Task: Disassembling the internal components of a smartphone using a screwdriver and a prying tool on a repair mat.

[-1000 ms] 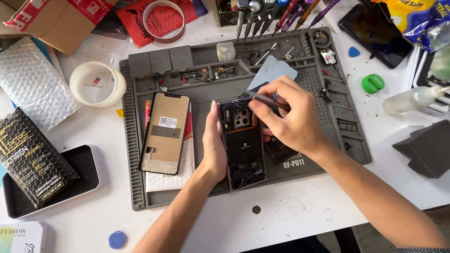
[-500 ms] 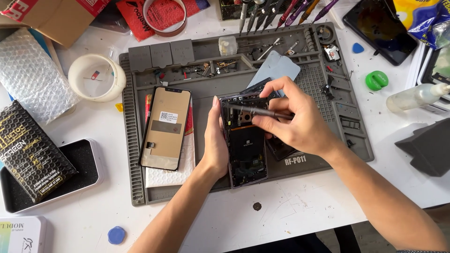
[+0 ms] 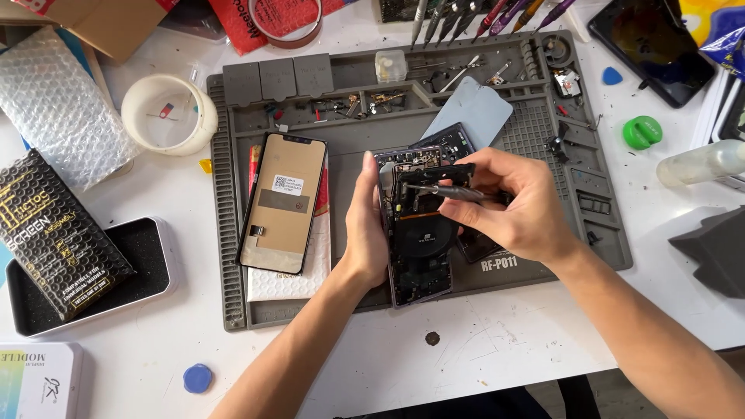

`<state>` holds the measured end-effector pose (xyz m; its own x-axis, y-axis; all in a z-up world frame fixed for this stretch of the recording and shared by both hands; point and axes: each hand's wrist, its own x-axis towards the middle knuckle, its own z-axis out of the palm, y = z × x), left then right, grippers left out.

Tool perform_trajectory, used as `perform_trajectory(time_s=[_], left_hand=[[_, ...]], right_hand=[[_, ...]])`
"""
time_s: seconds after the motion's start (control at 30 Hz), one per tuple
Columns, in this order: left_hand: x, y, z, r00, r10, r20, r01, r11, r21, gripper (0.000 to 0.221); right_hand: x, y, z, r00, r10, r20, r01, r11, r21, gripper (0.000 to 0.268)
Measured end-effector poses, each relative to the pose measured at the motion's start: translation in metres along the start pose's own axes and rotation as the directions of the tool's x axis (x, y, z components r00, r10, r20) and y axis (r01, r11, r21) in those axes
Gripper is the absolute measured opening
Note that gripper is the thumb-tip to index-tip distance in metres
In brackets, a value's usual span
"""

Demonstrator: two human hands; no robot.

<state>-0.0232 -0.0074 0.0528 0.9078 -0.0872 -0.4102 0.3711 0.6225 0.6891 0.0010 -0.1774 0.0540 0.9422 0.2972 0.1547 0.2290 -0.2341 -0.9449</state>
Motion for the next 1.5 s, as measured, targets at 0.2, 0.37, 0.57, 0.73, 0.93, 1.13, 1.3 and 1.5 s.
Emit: perform_trajectory(time_s=[0.2,0.37,0.57,0.73,0.93,1.13,1.3,1.5], left_hand=[[0.008,-0.005,-0.008,0.983,0.114,0.141,-0.141,0.969,0.203,0.027],[0.026,-0.026,-0.027,0.975,0.105,0.195,-0.125,0.988,0.096,0.039],[0.009,-0.002,-0.002,0.996,0.040,0.078,-0.045,0.997,0.067,0.020],[0.008,-0.010,-0.006,0.998,-0.051,-0.025,0.051,0.999,0.018,0.026],[0.015,-0.011,-0.011,0.989,-0.061,0.134,0.059,0.998,0.022,0.042],[0.016,-0.014,-0.011,0.989,-0.037,0.144,0.035,0.999,0.016,0.040],[0.020,-0.016,-0.027,0.956,-0.030,0.291,0.032,0.999,-0.003,0.046],[0.023,-0.018,-0.031,0.973,-0.072,0.217,0.074,0.997,0.002,0.038]], right_hand=[[-0.006,-0.004,-0.001,0.999,-0.013,-0.035,0.013,1.000,-0.003,0.018],[-0.008,0.003,-0.004,0.999,-0.010,-0.050,0.009,1.000,-0.019,0.019],[0.000,-0.006,0.002,0.998,-0.038,-0.045,0.034,0.997,-0.071,0.017],[0.002,-0.001,-0.002,0.997,-0.008,-0.076,0.006,1.000,-0.028,0.017],[0.002,0.007,-0.017,0.987,0.001,-0.161,-0.015,0.996,-0.083,0.014],[0.000,0.020,-0.027,0.977,-0.068,-0.204,0.034,0.986,-0.165,0.014],[-0.004,0.032,-0.021,0.978,-0.205,-0.028,0.202,0.977,-0.067,0.029],[-0.013,0.002,0.006,0.997,-0.022,-0.078,0.020,0.999,-0.033,0.053]])
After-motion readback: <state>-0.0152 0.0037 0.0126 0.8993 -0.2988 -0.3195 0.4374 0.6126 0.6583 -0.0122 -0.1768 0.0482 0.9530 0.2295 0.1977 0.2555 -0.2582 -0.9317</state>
